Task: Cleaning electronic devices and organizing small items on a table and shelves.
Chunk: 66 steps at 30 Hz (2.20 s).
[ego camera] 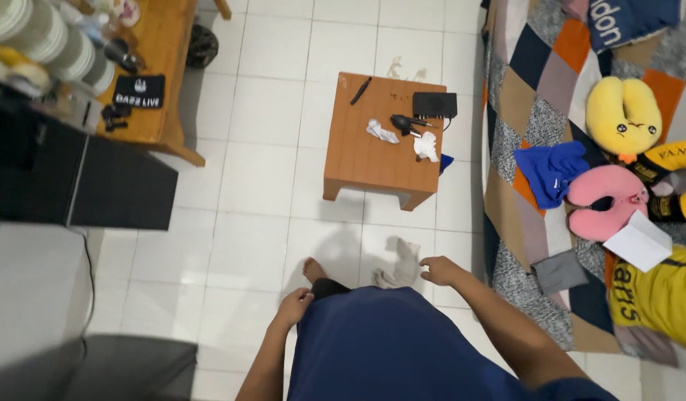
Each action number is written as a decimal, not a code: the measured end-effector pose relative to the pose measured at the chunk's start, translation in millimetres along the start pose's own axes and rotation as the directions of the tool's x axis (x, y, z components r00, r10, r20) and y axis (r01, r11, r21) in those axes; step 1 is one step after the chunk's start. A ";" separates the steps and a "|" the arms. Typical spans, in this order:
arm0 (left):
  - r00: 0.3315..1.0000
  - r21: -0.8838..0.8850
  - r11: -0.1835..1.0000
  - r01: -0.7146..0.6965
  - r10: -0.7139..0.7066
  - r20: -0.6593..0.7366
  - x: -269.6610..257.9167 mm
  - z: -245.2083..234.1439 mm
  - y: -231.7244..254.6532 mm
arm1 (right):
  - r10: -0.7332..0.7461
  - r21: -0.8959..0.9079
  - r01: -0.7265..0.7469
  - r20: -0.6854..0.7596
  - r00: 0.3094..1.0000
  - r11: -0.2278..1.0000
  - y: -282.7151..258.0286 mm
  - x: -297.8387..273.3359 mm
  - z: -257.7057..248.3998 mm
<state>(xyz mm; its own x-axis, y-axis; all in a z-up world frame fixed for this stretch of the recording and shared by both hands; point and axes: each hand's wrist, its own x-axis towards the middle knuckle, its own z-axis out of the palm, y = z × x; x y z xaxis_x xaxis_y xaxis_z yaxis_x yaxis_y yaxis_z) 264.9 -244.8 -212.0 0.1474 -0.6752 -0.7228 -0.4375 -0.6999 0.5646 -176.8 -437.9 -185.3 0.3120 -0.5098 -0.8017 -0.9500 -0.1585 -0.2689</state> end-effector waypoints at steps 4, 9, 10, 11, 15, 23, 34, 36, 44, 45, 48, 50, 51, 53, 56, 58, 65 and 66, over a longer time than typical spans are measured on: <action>0.997 0.148 0.986 -0.078 0.077 0.008 40.7 -83.8 -26.6 | -0.053 0.030 0.059 -0.162 0.985 0.998 -44.9 41.8 -17.8; 1.000 0.294 0.956 0.022 -0.019 -0.011 94.4 -185.1 -54.5 | -0.017 0.332 0.161 -0.397 0.918 0.929 -116.8 61.4 -48.5; 1.000 0.310 0.950 0.026 -0.029 0.006 96.8 -200.2 -54.8 | -0.001 0.353 0.148 -0.386 0.923 0.924 -125.8 57.9 -46.2; 0.999 0.321 0.946 0.038 -0.041 0.000 99.3 -214.7 -53.6 | -0.007 0.363 0.147 -0.360 0.933 0.920 -134.0 53.8 -45.1; 0.998 0.346 0.938 0.028 -0.009 -0.057 147.6 -240.3 -12.7 | 0.043 0.395 0.075 -0.282 0.959 0.916 -148.6 48.5 -61.7; 0.976 0.331 0.929 -0.168 0.110 0.187 205.9 -189.2 95.8 | 0.135 0.426 -0.012 -0.259 0.957 0.905 -116.1 103.3 -117.1; 0.873 0.431 0.766 -0.477 0.357 0.332 303.8 -213.8 191.3 | 0.004 0.398 0.231 -0.508 0.861 0.888 -156.7 158.5 -273.8; 0.880 0.476 0.765 -0.433 0.244 0.408 317.7 -227.7 214.0 | 0.130 0.570 0.120 -0.379 0.916 0.813 -171.3 154.9 -294.2; 0.801 0.580 0.642 -0.502 0.092 0.592 440.9 -300.5 310.8 | 0.338 0.656 -0.050 -0.320 0.885 0.753 -163.1 220.0 -217.2; 0.777 0.558 0.624 -0.547 0.130 0.615 457.4 -311.4 322.9 | 0.393 0.676 -0.125 -0.258 0.883 0.726 -166.4 224.3 -207.0; 0.706 0.501 0.572 -0.649 0.207 0.677 516.1 -343.9 352.2 | 0.533 0.724 -0.293 -0.121 0.837 0.624 -188.6 227.1 -213.7; 0.695 0.517 0.540 -0.664 0.190 0.693 547.5 -362.3 373.2 | 0.585 0.770 -0.291 -0.129 0.800 0.568 -201.5 234.9 -216.2; 0.699 0.533 0.524 -0.664 0.182 0.692 562.5 -370.5 382.9 | 0.621 0.798 -0.281 -0.144 0.771 0.533 -207.3 239.5 -216.4; 0.692 0.572 0.462 -0.678 0.140 0.708 595.1 -378.5 392.7 | 0.664 0.863 -0.254 -0.119 0.738 0.437 -227.5 247.1 -227.9; 0.696 0.623 0.388 -0.679 0.074 0.714 623.5 -379.5 394.5 | 0.694 0.919 -0.237 -0.052 0.718 0.314 -262.3 249.5 -250.9; 0.700 0.642 0.357 -0.679 0.048 0.713 633.1 -375.8 395.4 | 0.690 0.931 -0.242 -0.014 0.724 0.274 -284.5 253.0 -260.5; 0.582 0.492 0.438 -0.752 0.092 0.808 614.5 -343.7 393.4 | 0.632 0.916 -0.253 -0.001 0.775 0.311 -323.4 272.3 -253.7; 0.561 0.454 0.475 -0.753 0.105 0.821 611.2 -338.4 389.6 | 0.622 0.907 -0.264 0.003 0.783 0.329 -323.8 274.7 -255.3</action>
<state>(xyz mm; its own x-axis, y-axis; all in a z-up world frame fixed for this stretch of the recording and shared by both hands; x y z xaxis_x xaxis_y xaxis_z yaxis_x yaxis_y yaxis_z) 484.7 -1008.9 -298.9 -0.6915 -0.2608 -0.6737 -0.7219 0.2819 0.6319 214.0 -742.4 -182.2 -0.3464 -0.4954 -0.7966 -0.3856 0.8493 -0.3605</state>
